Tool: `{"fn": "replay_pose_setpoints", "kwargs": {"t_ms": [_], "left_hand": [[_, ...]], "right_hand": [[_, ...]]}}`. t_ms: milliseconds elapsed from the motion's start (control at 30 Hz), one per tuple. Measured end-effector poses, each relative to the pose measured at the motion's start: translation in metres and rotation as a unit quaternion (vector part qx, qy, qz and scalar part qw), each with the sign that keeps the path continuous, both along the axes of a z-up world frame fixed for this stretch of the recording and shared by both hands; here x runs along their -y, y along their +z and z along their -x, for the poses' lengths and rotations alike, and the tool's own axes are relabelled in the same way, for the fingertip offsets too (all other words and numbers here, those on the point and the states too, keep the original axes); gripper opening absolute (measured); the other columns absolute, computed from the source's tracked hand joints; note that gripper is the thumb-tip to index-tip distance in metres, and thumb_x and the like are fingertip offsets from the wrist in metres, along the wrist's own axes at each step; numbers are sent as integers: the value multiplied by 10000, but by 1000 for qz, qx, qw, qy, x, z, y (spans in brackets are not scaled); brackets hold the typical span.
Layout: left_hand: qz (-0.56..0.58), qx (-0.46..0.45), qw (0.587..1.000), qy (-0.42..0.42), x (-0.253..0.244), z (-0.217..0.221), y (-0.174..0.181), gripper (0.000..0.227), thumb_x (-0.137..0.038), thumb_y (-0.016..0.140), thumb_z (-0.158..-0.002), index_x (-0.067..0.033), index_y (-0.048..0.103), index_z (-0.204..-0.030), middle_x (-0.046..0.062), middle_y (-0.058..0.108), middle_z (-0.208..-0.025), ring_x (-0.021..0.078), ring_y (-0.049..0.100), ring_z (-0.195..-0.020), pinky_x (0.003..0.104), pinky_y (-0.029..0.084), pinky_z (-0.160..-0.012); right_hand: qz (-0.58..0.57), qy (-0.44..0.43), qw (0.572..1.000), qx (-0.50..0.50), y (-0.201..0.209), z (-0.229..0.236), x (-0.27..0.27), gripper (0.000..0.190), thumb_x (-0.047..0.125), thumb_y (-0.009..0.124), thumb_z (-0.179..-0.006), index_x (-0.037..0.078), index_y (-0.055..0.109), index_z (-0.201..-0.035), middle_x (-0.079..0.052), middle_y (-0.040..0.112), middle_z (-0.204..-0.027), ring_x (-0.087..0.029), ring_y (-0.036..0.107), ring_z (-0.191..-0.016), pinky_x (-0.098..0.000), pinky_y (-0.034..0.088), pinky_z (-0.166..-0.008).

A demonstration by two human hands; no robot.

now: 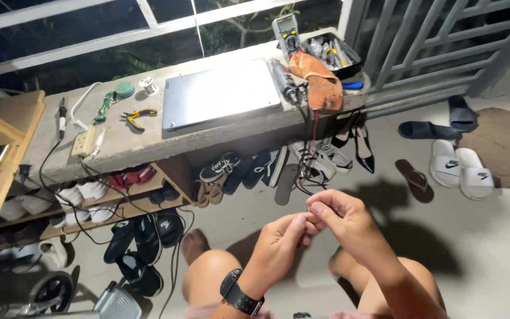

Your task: The person rummages through a cardboard box to find a small metal bit, then picks up a rotary tool and attaches the bit to its chuck. They tighten the chuck by hand, plug the tool into a power strip, and briefly test the tool's operation.

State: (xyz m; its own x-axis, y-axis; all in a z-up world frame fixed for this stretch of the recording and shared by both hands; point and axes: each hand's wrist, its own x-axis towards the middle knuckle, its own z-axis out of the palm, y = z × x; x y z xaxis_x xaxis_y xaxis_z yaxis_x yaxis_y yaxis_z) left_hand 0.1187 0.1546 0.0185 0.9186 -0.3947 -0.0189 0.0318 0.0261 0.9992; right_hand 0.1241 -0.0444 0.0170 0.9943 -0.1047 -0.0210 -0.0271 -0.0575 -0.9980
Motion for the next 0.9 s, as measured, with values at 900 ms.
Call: {"fn": "replay_pose_setpoints", "kwargs": {"t_ms": [900], "left_hand": [[-9,60,989,132,-97,-109,-12,23,-151,928,-960,-130,920,-966,-3,871,-967,108,789,-931,264,629,-863]], "right_hand": [[-5,33,998,-49,-7,-132,-64,183,91,771,-1095,-2,909,-1169,-116,824,-916,-201,728,-845,-354,598,-780]]}}
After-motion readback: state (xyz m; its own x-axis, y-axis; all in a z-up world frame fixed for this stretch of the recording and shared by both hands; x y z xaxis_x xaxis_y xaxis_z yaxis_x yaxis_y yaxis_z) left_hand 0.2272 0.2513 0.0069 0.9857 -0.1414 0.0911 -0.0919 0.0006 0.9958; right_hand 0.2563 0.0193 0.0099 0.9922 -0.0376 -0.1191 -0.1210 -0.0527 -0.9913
